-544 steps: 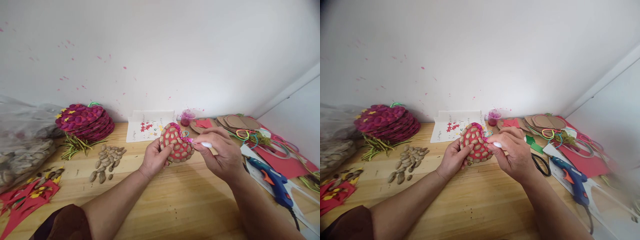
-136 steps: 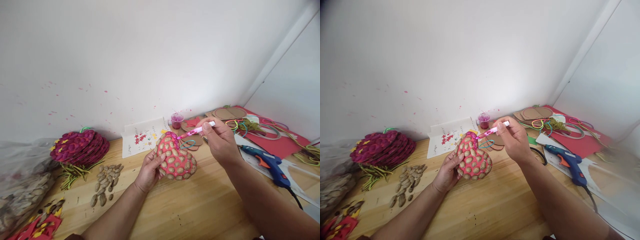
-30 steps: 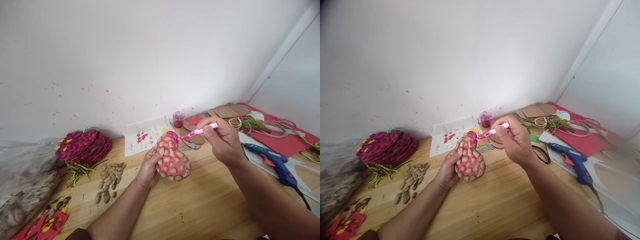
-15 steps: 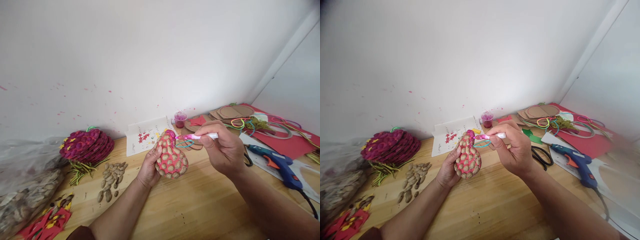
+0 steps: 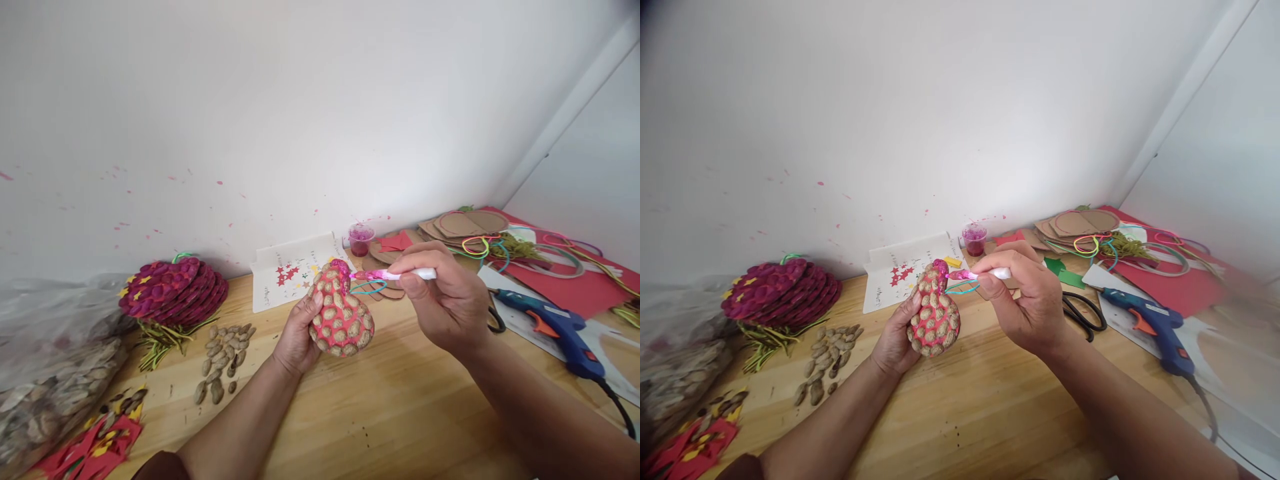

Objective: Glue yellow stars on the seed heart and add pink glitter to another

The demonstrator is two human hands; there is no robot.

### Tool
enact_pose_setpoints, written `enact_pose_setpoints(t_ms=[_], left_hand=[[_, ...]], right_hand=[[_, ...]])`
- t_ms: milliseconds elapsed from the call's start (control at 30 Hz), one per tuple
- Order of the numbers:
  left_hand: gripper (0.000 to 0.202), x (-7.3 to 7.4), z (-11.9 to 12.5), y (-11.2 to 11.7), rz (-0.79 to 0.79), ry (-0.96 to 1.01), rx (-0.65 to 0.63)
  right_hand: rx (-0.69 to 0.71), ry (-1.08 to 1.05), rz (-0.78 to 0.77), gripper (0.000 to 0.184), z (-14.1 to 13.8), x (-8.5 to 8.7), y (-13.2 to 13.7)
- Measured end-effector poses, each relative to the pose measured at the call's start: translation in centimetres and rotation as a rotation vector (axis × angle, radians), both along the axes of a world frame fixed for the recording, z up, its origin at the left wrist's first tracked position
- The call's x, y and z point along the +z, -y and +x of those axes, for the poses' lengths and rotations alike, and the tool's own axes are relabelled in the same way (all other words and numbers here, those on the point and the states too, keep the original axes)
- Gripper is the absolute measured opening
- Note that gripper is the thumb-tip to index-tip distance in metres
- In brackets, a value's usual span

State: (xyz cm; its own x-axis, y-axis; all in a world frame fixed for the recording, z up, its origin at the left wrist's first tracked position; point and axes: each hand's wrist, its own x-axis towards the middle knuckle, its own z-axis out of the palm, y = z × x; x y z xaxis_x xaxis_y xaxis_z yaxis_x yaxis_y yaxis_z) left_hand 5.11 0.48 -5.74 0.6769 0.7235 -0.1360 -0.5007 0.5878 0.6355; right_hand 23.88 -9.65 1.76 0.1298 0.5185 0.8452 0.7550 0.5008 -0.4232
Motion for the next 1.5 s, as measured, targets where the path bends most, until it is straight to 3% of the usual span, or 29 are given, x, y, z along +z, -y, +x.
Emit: enact_pose_setpoints(t_ms=[467, 833, 1500], left_hand=[[0.034, -0.09, -0.09, -0.09, -0.002, -0.004, 0.006], [0.047, -0.17, -0.09, -0.05, 0.02, -0.028, -0.015], [0.039, 0.13, -0.12, 0.03, 0.024, -0.051, -0.025]], right_hand=[[0.015, 0.004, -0.022, 0.012, 0.02, -0.02, 0.11], [0.029, -0.001, -0.016, 0.013, 0.08, -0.2, -0.01], [0.041, -0.034, -0.043, 0.012, 0.13, -0.06, 0.05]])
